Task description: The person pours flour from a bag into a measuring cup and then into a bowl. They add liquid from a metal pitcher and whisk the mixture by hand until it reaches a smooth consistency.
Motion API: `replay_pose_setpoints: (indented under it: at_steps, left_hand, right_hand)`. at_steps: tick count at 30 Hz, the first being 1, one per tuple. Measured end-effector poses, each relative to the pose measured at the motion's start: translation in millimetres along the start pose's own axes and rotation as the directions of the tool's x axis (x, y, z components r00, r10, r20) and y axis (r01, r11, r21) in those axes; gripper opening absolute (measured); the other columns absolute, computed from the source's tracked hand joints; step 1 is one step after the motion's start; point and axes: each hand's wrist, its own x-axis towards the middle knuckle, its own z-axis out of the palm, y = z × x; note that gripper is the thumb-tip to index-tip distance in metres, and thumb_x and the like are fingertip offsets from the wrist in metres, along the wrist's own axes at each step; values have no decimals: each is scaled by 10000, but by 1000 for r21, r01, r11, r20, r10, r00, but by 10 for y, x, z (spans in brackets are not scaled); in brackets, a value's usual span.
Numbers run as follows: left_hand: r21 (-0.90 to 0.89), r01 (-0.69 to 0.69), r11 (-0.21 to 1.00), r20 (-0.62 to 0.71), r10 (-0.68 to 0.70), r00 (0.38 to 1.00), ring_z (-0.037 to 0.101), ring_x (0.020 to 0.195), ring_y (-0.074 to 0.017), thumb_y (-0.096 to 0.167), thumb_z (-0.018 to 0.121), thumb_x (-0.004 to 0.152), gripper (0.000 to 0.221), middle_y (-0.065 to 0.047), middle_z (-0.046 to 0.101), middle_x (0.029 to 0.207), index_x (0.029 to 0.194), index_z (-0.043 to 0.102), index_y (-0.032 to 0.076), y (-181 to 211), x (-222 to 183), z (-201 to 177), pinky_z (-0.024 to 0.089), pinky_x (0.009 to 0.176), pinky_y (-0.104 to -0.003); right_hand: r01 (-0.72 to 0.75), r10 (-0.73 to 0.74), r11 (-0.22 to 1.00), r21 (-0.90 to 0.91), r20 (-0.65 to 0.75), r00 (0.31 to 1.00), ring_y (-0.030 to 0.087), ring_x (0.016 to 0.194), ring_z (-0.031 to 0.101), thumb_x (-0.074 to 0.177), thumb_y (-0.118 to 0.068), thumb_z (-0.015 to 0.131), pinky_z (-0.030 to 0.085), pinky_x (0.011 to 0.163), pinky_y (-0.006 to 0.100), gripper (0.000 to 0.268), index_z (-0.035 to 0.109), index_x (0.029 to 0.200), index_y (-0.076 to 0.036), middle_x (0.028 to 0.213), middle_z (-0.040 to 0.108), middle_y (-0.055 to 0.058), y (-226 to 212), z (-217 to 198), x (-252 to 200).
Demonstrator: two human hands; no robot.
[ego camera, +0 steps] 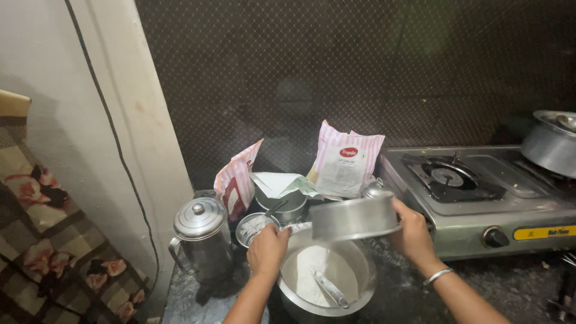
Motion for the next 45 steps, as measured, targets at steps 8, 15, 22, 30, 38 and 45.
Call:
replay_pose_setpoints:
  at_steps: [8, 15, 22, 30, 38, 45]
  left_hand:
    - [-5, -17, 1000, -6, 17, 1000, 696, 988, -421, 516, 672, 867, 422, -205, 744, 967, 933, 714, 102, 20, -30, -17, 519, 869, -529]
    - [-3, -24, 1000, -31, 24, 999, 697, 968, -419, 515, 664, 872, 408, -191, 746, 943, 945, 698, 116, 13, -60, -10, 518, 844, -533]
    - [10, -28, 1000, -44, 28, 999, 707, 922, -408, 534, 643, 880, 396, -171, 747, 895, 933, 677, 143, -54, -70, 33, 522, 812, -537]
    - [10, -6, 1000, -34, 7, 999, 708, 899, -402, 541, 653, 876, 405, -166, 744, 876, 899, 677, 137, -25, -104, -39, 524, 797, -532]
    - [0, -45, 999, -55, 45, 997, 704, 880, -412, 516, 654, 888, 398, -179, 736, 854, 888, 670, 118, -66, -83, -4, 520, 782, -534]
    - [-19, -47, 999, -67, 46, 997, 694, 855, -405, 511, 655, 886, 397, -164, 732, 810, 865, 655, 114, -52, -117, -26, 508, 764, -535]
  right_hand:
    - [128, -128, 992, 10, 10, 992, 408, 975, 710, 744, -2, 684, 554, 802, 403, 460, 624, 1199, -29, 1001, 696, 261, 10, 72, 51]
    - [-147, 150, 985, -87, 27, 988, 427, 863, 725, 847, -121, 713, 552, 734, 482, 322, 623, 1145, -39, 891, 710, 273, -318, 180, 277]
    - [-383, 385, 922, 54, -30, 923, 451, 780, 741, 802, -205, 674, 568, 678, 534, 424, 494, 1158, -61, 853, 711, 232, -215, 431, 693]
    - [-151, 188, 878, -455, 37, 982, 509, 883, 686, 859, -153, 573, 524, 835, 608, 462, 536, 1320, -140, 906, 705, 309, -250, 617, 895]
    - [-210, 399, 822, -529, 273, 875, 441, 956, 745, 813, -151, 610, 579, 897, 517, 302, 741, 1038, 1, 988, 752, 288, 548, 1184, 881]
    - [-307, 582, 762, -570, 396, 710, 398, 1092, 718, 804, -266, 717, 571, 977, 442, 396, 767, 1055, 36, 1133, 720, 285, 1280, 1583, 729]
